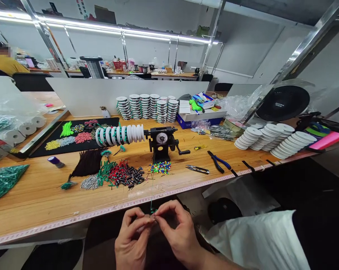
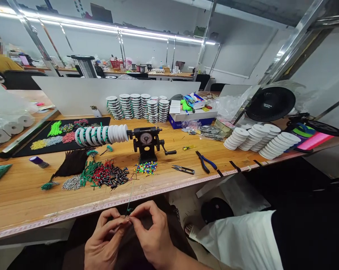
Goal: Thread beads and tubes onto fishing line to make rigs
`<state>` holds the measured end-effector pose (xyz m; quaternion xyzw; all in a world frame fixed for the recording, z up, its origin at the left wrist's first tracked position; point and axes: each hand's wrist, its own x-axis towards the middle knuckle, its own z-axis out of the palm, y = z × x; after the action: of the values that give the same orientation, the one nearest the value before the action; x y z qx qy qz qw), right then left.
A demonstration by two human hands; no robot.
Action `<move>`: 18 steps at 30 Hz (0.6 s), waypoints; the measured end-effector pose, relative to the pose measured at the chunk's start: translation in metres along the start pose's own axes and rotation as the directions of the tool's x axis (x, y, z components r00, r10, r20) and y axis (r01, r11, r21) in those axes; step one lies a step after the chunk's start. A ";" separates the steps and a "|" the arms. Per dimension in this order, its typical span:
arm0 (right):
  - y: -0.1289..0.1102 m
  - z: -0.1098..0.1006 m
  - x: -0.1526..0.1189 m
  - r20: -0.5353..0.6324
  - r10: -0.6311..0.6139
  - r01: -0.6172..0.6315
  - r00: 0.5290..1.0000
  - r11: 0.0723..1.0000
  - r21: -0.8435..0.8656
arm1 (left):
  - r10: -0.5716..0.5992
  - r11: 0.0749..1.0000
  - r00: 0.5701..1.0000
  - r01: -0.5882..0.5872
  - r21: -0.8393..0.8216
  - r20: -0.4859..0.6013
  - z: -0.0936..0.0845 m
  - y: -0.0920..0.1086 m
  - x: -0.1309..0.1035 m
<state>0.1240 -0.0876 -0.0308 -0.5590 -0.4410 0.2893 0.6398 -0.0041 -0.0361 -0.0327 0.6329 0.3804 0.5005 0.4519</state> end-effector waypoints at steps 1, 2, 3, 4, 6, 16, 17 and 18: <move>0.002 0.002 -0.001 -0.008 0.007 -0.007 1.000 1.000 0.018 | 0.013 1.000 1.000 -0.013 0.003 0.003 0.000 0.000 0.000; 0.003 0.004 -0.001 -0.015 0.013 -0.012 1.000 0.999 0.034 | 0.025 1.000 1.000 -0.026 0.010 0.012 0.000 0.000 0.000; 0.004 0.005 -0.001 -0.022 0.019 -0.018 1.000 0.999 0.047 | 0.037 0.999 0.999 -0.037 0.017 0.023 0.000 0.000 0.000; 0.005 0.006 -0.001 -0.031 0.024 -0.023 0.999 0.998 0.056 | 0.047 0.999 0.998 -0.048 0.020 0.031 -0.001 0.000 0.001; 0.007 0.007 -0.001 -0.045 0.035 -0.032 0.998 0.997 0.073 | 0.054 0.998 0.998 -0.055 0.009 0.042 -0.001 -0.001 0.002; 0.008 0.009 -0.002 -0.040 0.089 -0.083 0.995 0.988 0.130 | -0.246 0.948 0.966 0.257 -0.187 0.079 -0.005 -0.016 -0.005; 0.008 0.009 -0.001 -0.038 0.084 -0.079 0.996 0.988 0.131 | -0.276 0.936 0.958 0.286 -0.207 0.078 -0.006 -0.017 -0.006; 0.008 0.009 -0.001 -0.035 0.079 -0.073 0.996 0.989 0.130 | -0.304 0.920 0.950 0.313 -0.234 0.074 -0.005 -0.019 -0.007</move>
<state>0.1163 -0.0824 -0.0387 -0.5388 -0.3872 0.3300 0.6715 -0.0114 -0.0358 -0.0520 0.5141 0.4030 0.4541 0.6059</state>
